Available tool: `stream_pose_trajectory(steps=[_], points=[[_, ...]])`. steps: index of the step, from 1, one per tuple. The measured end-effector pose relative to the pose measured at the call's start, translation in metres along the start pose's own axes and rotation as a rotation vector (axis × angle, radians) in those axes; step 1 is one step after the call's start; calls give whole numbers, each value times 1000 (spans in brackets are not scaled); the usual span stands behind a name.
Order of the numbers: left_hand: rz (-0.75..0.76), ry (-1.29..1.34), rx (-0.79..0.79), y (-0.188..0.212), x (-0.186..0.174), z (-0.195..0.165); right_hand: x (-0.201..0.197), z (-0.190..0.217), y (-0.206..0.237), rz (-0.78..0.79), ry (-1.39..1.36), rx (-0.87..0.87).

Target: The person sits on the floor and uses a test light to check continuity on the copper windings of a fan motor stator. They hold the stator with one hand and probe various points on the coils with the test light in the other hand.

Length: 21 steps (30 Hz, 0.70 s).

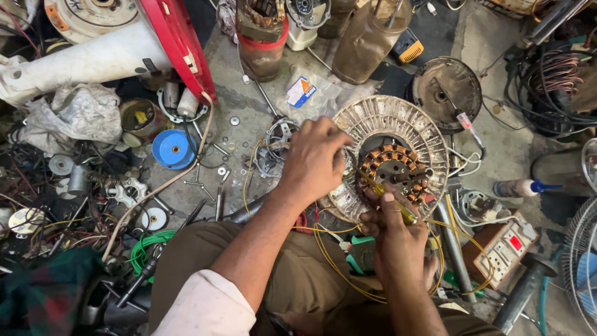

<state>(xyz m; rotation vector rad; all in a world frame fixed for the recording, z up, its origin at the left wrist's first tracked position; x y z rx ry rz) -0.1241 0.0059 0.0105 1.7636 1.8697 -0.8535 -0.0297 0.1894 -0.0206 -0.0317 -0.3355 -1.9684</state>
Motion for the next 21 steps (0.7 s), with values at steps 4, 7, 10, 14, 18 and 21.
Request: stream_pose_trajectory(steps=[4,7,10,14,18,21], points=[[118,-8,47,6,8,-8,0,5,0,7,27,-33],[113,-39,57,5,12,-6,1,5,1,12,10,-35],[126,-76,33,4,19,0,0,6,1,5,13,-28],[83,-96,71,4,19,-1,-4,8,2,-7,0,-27],[95,-92,68,5,17,-3,-9,10,9,11,5,-50],[87,-105,62,4,14,-5,-22,12,27,20,178,-83]])
Point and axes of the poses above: each hand's wrist, its own y-axis away from the middle knuckle, its own x-axis out of the palm, z = x × y, the point moved 6 cm from there along -y, towards the middle knuckle, and after that the axes turned 13 degrees about -x, right-handed, at the moved point
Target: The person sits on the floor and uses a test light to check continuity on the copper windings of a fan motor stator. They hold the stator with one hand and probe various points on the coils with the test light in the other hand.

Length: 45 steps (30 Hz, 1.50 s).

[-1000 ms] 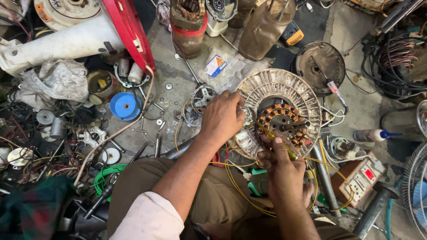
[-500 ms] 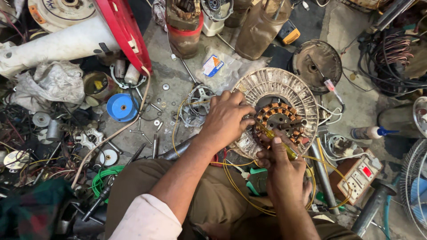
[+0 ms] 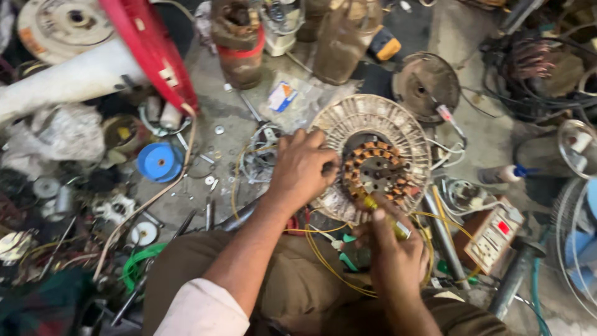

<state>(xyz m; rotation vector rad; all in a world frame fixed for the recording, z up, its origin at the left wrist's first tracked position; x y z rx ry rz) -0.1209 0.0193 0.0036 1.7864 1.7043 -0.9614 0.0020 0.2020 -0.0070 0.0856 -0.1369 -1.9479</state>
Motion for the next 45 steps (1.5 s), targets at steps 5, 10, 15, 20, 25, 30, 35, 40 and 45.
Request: stream_pose_trajectory(steps=[5,10,15,20,25,30,35,40,45], points=[[-70,25,51,1,-3,-2,-37,25,38,55,105,-349],[-127,25,21,2,-2,5,-74,42,42,-10,206,-501],[-166,21,-43,0,-8,16,-58,25,36,34,161,-383],[-83,6,-86,-2,-8,15,-15,25,21,99,498,-586],[-29,10,-91,1,-12,7,19,26,-1,180,561,-484],[-4,-74,-130,3,-8,8,37,33,-9,186,616,-487],[-93,-90,-96,2,3,15,49,41,-9,239,765,-753],[-140,58,-126,1,12,30,56,35,-12,301,836,-780],[-201,121,-151,-3,12,38,61,34,-13,311,870,-753]])
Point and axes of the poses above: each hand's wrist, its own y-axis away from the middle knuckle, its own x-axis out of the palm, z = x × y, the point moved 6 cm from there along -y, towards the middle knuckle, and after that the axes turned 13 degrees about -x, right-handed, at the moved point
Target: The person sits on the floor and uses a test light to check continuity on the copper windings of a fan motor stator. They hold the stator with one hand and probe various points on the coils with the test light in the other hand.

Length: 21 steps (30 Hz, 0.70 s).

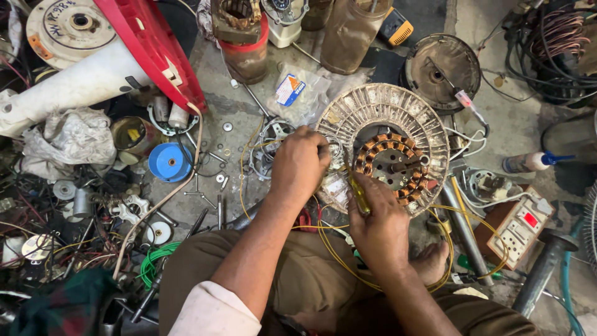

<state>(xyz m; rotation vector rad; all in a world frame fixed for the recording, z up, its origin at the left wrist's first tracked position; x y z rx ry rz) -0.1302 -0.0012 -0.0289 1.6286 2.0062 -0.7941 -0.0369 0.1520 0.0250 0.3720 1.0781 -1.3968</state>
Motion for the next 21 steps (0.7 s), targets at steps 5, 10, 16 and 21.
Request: stream_pose_trajectory(steps=[5,10,16,21], points=[[56,52,-190,-5,0,7,-4,8,-1,-59,-2,-67],[86,285,-441,-9,8,29,-6,9,0,-77,-22,-67],[10,470,-309,-12,34,55,3,5,-2,-61,-35,-65],[77,558,-352,-17,58,78,12,5,-9,-81,-38,-98]])
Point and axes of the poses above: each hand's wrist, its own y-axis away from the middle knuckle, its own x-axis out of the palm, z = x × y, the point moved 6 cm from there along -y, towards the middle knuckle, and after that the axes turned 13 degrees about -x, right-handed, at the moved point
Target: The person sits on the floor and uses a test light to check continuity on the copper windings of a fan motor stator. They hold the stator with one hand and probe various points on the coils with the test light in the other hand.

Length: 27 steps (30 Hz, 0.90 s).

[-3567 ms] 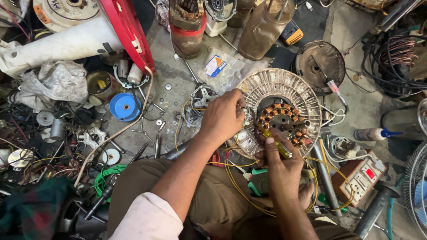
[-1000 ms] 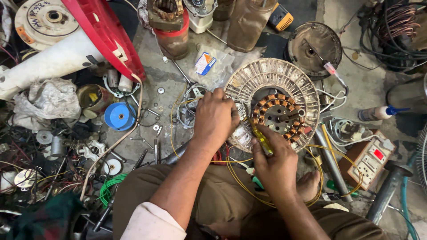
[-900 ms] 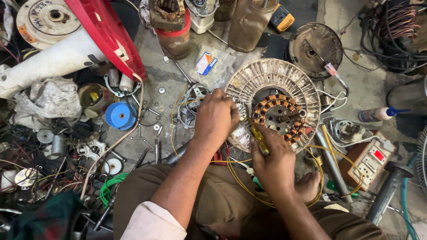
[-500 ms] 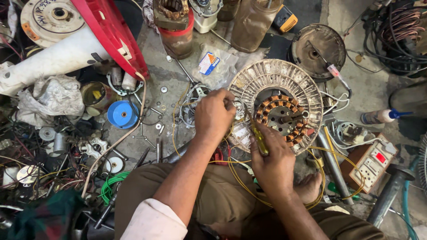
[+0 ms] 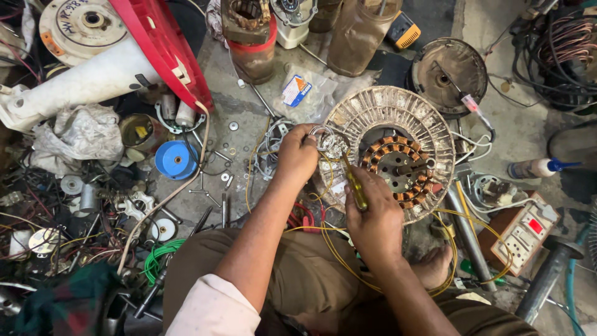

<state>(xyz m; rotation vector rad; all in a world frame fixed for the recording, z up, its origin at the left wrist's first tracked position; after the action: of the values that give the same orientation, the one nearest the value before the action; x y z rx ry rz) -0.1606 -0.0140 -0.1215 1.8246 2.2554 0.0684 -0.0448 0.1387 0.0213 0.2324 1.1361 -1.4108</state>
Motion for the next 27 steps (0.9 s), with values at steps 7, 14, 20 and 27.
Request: stream_pose_trajectory(steps=[7,14,20,27], points=[[83,169,-266,-2,7,18,6,-3,-8,40,21,31],[82,191,-267,-3,6,13,5,-6,-5,67,10,38],[87,213,-292,-1,7,13,4,-4,-2,-10,-24,-42],[-121,-26,-11,11,-11,-24,2,-39,38,-245,-757,702]])
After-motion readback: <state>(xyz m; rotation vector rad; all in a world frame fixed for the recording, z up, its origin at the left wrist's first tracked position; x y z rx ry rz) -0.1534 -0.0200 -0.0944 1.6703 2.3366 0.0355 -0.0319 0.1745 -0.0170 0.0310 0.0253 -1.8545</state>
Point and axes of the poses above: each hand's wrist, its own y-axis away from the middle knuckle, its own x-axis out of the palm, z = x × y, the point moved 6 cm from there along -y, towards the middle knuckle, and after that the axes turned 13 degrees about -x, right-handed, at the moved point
